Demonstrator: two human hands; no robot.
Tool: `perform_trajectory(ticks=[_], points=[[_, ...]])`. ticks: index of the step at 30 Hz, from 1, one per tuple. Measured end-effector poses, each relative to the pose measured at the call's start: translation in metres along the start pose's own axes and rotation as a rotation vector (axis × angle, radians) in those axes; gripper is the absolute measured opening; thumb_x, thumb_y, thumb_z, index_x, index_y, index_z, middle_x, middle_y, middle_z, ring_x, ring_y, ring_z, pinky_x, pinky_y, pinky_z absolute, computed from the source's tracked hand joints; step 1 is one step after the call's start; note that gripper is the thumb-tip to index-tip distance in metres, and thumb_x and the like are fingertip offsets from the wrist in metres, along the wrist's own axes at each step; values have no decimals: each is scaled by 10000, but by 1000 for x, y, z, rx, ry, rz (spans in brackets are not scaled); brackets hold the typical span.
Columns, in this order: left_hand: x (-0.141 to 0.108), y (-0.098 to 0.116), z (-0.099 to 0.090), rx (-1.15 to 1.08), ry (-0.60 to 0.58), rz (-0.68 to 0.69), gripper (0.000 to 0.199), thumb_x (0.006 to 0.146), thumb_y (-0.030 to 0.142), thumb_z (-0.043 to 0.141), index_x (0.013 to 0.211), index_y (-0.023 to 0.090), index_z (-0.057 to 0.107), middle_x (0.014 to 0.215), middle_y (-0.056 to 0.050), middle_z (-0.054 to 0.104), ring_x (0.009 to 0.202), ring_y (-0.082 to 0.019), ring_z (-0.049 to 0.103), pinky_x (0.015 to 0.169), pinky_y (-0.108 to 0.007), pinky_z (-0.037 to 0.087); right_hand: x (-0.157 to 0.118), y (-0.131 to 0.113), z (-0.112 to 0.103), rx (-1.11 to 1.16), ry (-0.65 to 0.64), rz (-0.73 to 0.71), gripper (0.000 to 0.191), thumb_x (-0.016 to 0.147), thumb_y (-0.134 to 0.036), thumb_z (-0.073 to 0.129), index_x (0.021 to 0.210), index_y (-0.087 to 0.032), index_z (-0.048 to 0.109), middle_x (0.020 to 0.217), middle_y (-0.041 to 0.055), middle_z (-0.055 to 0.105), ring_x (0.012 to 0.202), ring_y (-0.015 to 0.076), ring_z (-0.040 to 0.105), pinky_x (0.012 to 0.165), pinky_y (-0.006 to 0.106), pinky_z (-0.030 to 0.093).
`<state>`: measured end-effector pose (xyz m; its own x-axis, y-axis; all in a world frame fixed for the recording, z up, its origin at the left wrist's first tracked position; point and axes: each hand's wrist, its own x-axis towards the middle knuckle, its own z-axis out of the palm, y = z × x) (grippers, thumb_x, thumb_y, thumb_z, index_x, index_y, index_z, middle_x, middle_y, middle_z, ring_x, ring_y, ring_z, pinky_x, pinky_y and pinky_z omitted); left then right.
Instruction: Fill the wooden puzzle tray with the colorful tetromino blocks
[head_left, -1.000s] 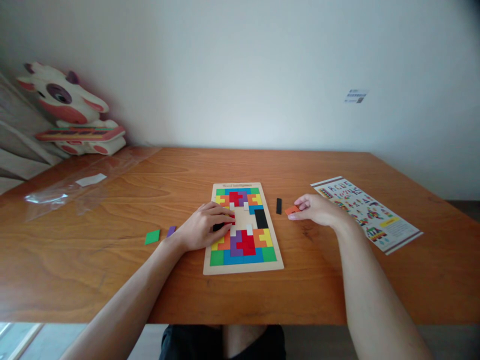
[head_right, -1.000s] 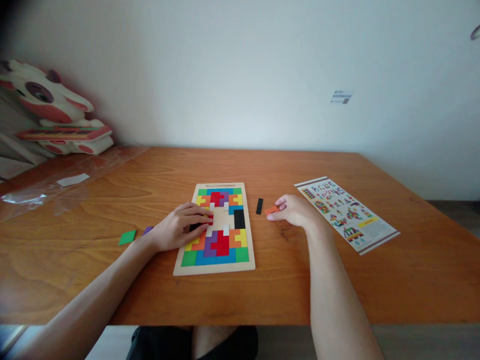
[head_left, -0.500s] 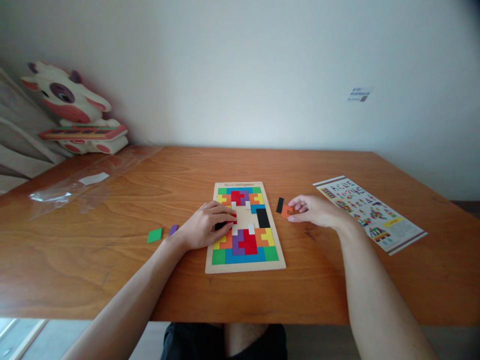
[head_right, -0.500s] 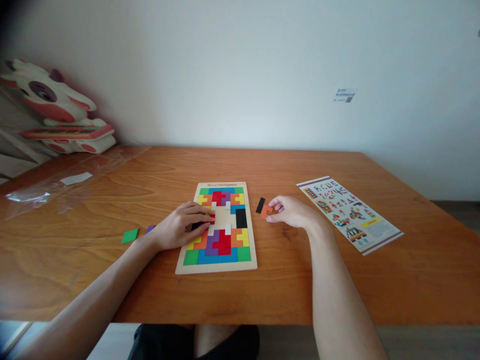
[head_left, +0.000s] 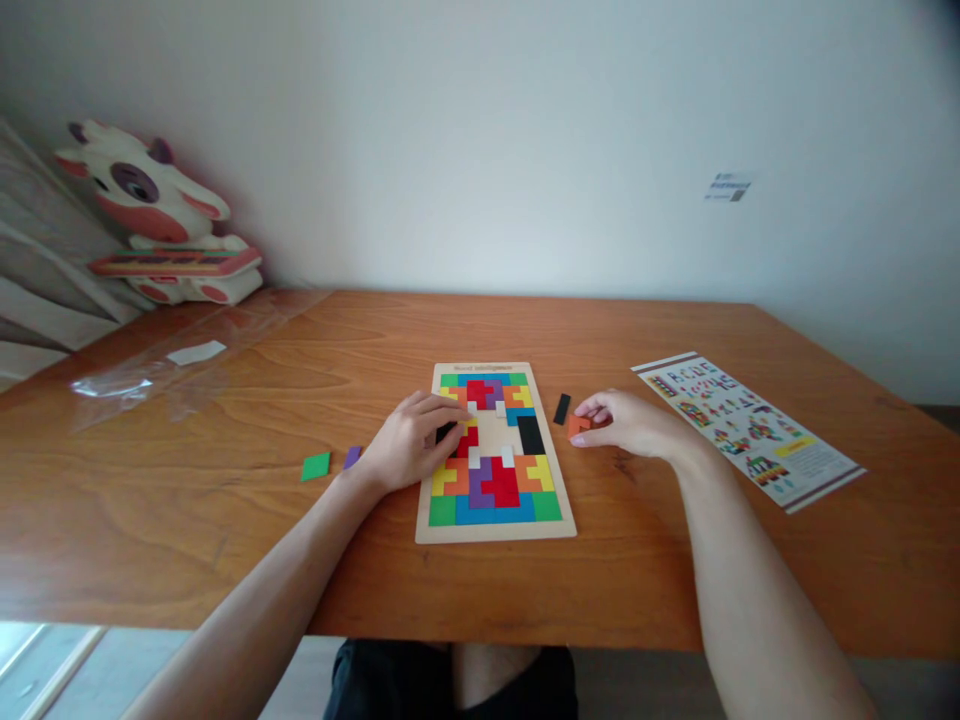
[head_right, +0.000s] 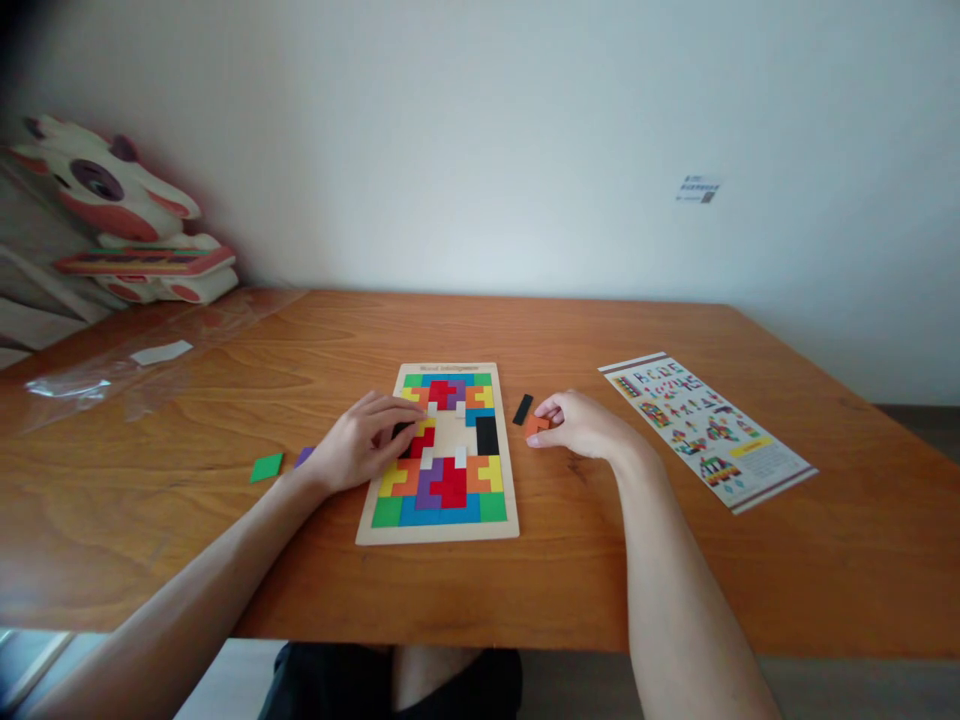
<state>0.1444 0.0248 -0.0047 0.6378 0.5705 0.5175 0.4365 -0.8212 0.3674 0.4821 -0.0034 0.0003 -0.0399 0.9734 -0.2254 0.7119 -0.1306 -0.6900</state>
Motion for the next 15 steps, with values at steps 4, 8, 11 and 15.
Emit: perform_trajectory(ticks=[4,8,11,15], points=[[0,-6,-6,9,244,-240,195,914,262,533,1003,187,690,964,-66,707,859,-188,639,816,-354,530,1,7,0,60,-7,-5,369,592,-248,851,900,-188,656,817,39,723,743,186,670,669,287,526],[0,-11,-8,-23,307,-309,183,904,278,543,967,190,690,894,-51,689,790,-171,626,720,-314,532,2,7,2,172,-31,-4,391,578,-216,851,886,-197,611,776,24,720,722,180,675,653,282,533],[-1,-9,-4,12,263,-256,167,899,248,543,973,194,683,942,-56,680,824,-177,623,775,-330,532,-1,1,1,198,-54,-22,286,644,-242,816,847,-196,620,804,46,729,754,187,685,696,294,542],[0,-3,0,40,153,-148,173,897,205,529,985,198,677,991,-65,680,908,-200,628,848,-355,518,-7,-12,-1,244,-27,-92,182,767,-284,723,904,-193,646,877,60,728,803,182,690,751,301,547]])
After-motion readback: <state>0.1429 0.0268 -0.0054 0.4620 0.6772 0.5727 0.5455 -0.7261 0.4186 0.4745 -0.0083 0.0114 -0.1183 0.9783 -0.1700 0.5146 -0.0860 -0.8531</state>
